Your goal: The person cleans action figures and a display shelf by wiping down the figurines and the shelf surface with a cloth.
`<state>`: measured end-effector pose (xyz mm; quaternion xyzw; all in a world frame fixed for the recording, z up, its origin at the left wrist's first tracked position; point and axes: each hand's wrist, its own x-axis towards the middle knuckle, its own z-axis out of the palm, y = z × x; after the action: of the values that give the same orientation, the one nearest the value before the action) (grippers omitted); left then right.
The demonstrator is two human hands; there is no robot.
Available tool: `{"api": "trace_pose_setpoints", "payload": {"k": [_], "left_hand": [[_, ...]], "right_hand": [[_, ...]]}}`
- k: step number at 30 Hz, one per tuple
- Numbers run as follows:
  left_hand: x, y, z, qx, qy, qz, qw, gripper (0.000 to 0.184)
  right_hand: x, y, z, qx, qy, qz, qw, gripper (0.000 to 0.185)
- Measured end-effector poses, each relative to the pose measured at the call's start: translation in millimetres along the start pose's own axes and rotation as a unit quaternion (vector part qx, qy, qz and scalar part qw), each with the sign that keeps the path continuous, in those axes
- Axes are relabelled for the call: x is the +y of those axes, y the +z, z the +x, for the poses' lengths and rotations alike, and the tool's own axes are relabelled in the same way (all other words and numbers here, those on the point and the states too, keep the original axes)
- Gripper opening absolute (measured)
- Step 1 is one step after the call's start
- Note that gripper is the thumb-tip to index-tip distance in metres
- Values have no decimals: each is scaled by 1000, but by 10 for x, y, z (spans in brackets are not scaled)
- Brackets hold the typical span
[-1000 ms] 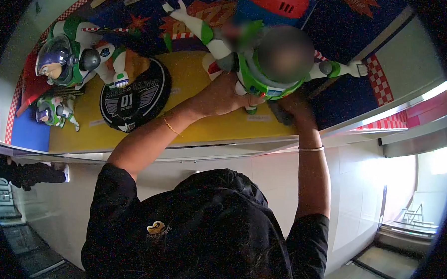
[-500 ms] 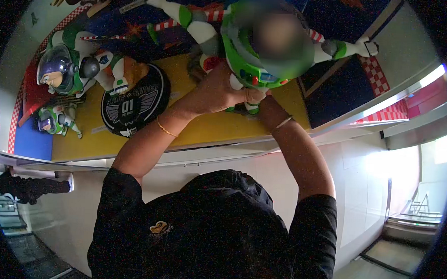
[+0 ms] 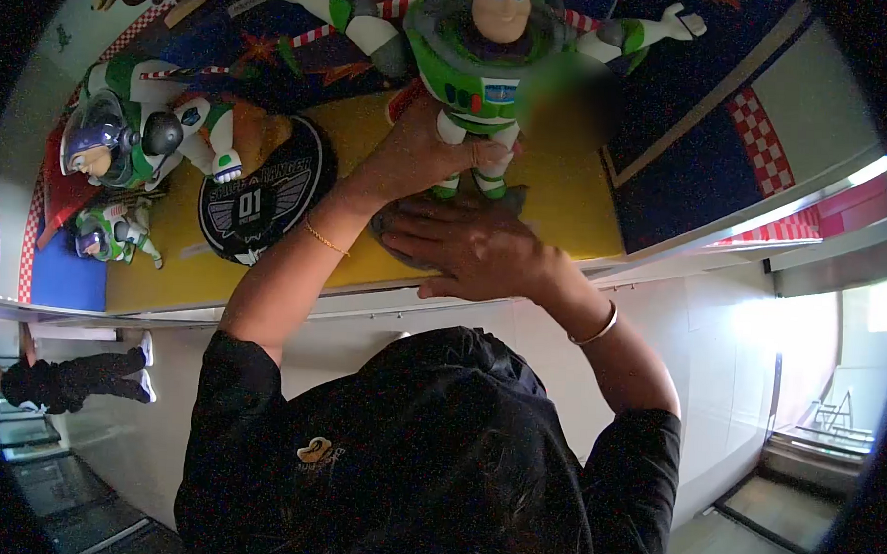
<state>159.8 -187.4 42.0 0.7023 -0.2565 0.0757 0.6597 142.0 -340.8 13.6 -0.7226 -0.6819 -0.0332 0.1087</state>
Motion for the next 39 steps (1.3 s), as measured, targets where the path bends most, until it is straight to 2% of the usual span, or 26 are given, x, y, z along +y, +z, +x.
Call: {"api": "trace_pose_setpoints", "payload": {"k": [2,7,13,17,28,32,39], "left_hand": [[-57,33,9,17,2,-48,999,38],[-176,81,-3,-2,-16,-28,999,43],[-243,137,-30,-11,-13,1,1000,46],[-236,158,-42,-15,-103,-35,994,49],[-306,174,-30,-20,-92,7,996,48],[-316,201,-62,11,-54,19,998,45],[-168,230,-101,31,-62,48,996,41]], "right_hand": [[-57,24,-10,19,7,-13,1000,56],[-245,157,108,90,-18,-3,996,50],[-412,268,291,161,-2,29,987,40],[-422,264,271,188,6,18,982,34],[-404,255,254,212,9,28,977,31],[-398,235,260,221,-3,54,974,31],[-412,207,254,196,5,48,979,31]]}}
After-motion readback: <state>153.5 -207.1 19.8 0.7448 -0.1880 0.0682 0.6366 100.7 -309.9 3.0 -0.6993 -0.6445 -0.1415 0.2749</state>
